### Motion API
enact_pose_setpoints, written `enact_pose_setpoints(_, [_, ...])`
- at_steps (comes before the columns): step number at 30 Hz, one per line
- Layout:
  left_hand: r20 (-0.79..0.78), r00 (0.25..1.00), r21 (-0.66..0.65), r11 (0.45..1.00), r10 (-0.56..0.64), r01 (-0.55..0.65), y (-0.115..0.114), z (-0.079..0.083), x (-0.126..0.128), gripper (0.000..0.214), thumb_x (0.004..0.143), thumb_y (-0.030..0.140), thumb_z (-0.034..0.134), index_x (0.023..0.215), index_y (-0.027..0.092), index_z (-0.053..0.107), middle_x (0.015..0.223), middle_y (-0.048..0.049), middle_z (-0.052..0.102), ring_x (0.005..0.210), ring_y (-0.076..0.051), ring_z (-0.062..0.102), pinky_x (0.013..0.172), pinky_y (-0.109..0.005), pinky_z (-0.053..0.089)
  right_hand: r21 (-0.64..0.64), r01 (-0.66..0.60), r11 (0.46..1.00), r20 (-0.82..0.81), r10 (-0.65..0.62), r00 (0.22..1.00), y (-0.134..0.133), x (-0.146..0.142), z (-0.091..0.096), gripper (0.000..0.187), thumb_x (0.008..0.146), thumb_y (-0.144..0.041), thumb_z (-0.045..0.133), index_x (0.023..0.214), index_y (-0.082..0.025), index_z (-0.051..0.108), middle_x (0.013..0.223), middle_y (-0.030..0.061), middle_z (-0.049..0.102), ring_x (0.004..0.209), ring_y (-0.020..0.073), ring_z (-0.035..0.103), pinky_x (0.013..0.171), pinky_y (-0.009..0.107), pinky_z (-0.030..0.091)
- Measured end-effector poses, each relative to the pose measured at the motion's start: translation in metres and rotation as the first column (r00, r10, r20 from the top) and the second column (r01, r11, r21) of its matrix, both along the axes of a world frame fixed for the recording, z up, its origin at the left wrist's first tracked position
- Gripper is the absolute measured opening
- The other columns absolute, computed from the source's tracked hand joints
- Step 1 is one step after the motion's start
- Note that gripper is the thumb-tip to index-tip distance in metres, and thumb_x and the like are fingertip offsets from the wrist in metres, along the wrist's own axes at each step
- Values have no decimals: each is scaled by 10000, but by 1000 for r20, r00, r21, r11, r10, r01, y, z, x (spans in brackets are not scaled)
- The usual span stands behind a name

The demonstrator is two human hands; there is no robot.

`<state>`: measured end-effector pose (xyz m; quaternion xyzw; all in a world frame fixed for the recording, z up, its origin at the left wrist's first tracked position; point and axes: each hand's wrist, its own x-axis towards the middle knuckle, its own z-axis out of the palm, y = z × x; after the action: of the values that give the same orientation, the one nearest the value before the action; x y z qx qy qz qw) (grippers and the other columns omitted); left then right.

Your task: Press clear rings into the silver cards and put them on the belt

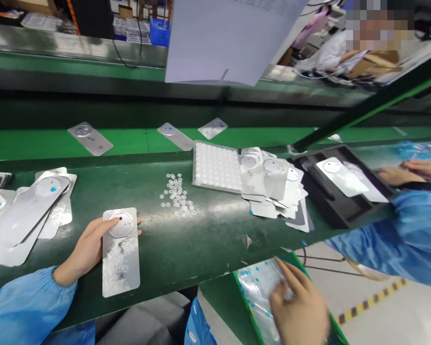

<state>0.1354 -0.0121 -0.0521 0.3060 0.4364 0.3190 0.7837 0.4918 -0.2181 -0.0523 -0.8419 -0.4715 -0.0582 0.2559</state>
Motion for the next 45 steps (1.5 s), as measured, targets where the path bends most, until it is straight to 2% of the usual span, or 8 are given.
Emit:
enact_pose_setpoints(4, [-10,1000,36,999,-26,26,2,0,-2,426,838,464,766,1087,121,807,1071,-142,801,922,-321,762,725,-341,597,167,-403,900,-117,424,898,96,-80,-16,228,1006,-360,599,1024,-238,791,979,90,775,833,248,733,740,370,592])
enact_pose_setpoints(7, [-21,999,79,996,-35,36,2,-3,-4,453,865,468,743,1114,92,792,1023,-156,801,902,-317,756,704,-329,577,112,-479,871,-85,488,869,151,-113,-18,320,1037,-401,557,931,-211,793,851,79,759,701,219,702,664,332,552])
enact_pose_setpoints(16, [-133,990,287,958,46,-6,-3,-5,-3,767,937,476,667,1586,165,404,895,-65,756,587,-169,623,615,-283,507,104,-440,892,-315,449,836,164,-103,-14,440,1014,-521,528,838,-178,739,667,84,720,581,220,692,556,308,505])
enact_pose_setpoints(18, [-289,946,470,883,147,6,-6,-4,-4,783,965,422,653,1637,248,293,836,-14,727,476,-113,489,533,-251,435,176,-399,900,-603,418,679,162,-112,-6,434,958,-576,612,859,-170,728,664,69,722,524,183,656,478,272,479])
enact_pose_setpoints(22, [-452,875,656,730,176,192,-12,-4,-4,355,1019,346,546,1299,216,723,756,-27,724,495,-123,495,508,-260,405,233,-361,903,-923,322,211,161,-144,7,454,850,-611,737,757,-170,685,533,-4,620,383,93,460,376,221,343])
enact_pose_setpoints(27, [-400,900,688,705,172,171,-13,-6,2,281,887,353,766,1135,230,814,1066,-65,810,840,-229,742,736,-306,570,265,-354,897,-951,303,57,159,-179,4,438,859,-583,744,730,-174,653,493,-41,549,381,73,406,376,209,293])
enact_pose_setpoints(40, [-307,948,629,765,86,135,-12,-3,0,385,838,320,816,1211,228,782,1212,-74,774,1106,-289,737,958,-386,604,271,-490,829,-781,487,392,155,-179,18,350,924,-514,685,830,-179,725,635,16,676,496,126,583,459,230,469])
enact_pose_setpoints(45, [-360,929,683,704,89,197,-13,-1,2,400,884,244,732,1283,210,738,1272,-80,749,1186,-282,707,1041,-389,560,286,-450,846,-672,512,535,152,-188,8,292,964,-437,649,840,-189,739,700,36,735,547,145,638,489,240,491])
